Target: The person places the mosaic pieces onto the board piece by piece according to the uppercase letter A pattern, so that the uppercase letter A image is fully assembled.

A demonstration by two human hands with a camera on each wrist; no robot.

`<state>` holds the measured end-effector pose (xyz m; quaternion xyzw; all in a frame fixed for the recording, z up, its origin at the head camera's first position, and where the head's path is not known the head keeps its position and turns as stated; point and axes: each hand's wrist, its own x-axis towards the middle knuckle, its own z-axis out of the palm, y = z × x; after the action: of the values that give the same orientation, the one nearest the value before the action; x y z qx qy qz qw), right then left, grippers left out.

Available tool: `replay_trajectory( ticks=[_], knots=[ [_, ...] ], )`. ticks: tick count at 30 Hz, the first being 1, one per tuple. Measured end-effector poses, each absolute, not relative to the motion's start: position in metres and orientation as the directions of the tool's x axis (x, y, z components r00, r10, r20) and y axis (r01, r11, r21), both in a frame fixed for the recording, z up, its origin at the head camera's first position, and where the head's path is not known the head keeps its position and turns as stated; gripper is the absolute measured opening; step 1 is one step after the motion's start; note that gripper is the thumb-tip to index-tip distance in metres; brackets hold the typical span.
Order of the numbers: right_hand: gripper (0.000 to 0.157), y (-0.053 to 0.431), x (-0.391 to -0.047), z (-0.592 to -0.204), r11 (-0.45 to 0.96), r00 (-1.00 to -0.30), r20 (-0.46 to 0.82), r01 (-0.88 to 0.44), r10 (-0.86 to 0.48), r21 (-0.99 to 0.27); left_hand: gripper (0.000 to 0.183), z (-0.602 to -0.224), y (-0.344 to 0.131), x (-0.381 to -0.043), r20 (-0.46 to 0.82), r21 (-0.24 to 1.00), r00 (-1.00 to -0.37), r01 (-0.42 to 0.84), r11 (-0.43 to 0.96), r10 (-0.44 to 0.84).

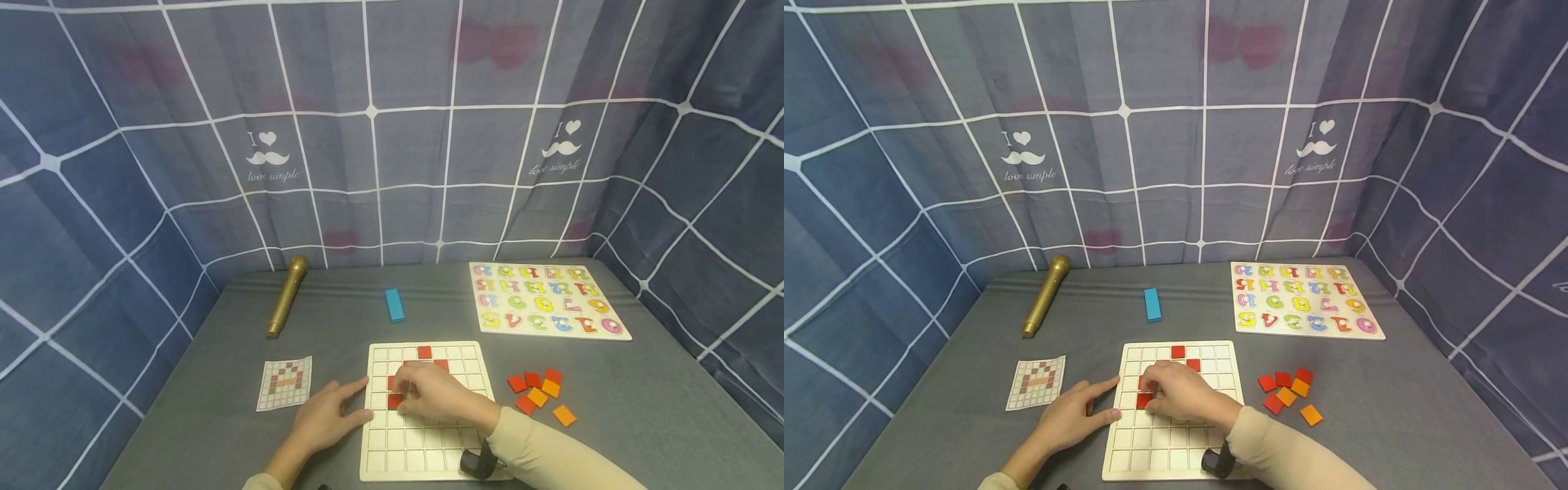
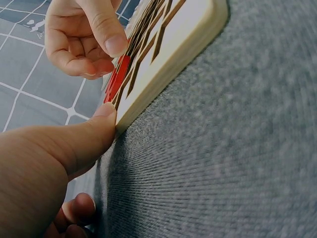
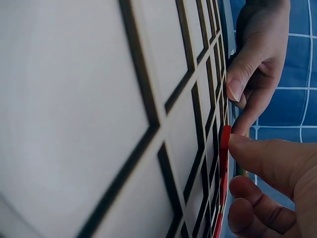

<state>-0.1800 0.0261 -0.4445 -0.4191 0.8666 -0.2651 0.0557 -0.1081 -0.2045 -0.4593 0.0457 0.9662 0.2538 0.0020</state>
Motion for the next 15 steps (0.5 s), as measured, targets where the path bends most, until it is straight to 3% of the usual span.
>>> replay_trajectory(
  ticks=[15],
  knots=[
    [0.017,0.0216,-0.1807,-0.4492,0.525,-0.641,0.113,-0.706,-0.759,-0.475,0.062,-0.4603,-0.2042,-0.1085,0.024,0.481,-0.996,0.092,0.872,0.092]
  ],
)
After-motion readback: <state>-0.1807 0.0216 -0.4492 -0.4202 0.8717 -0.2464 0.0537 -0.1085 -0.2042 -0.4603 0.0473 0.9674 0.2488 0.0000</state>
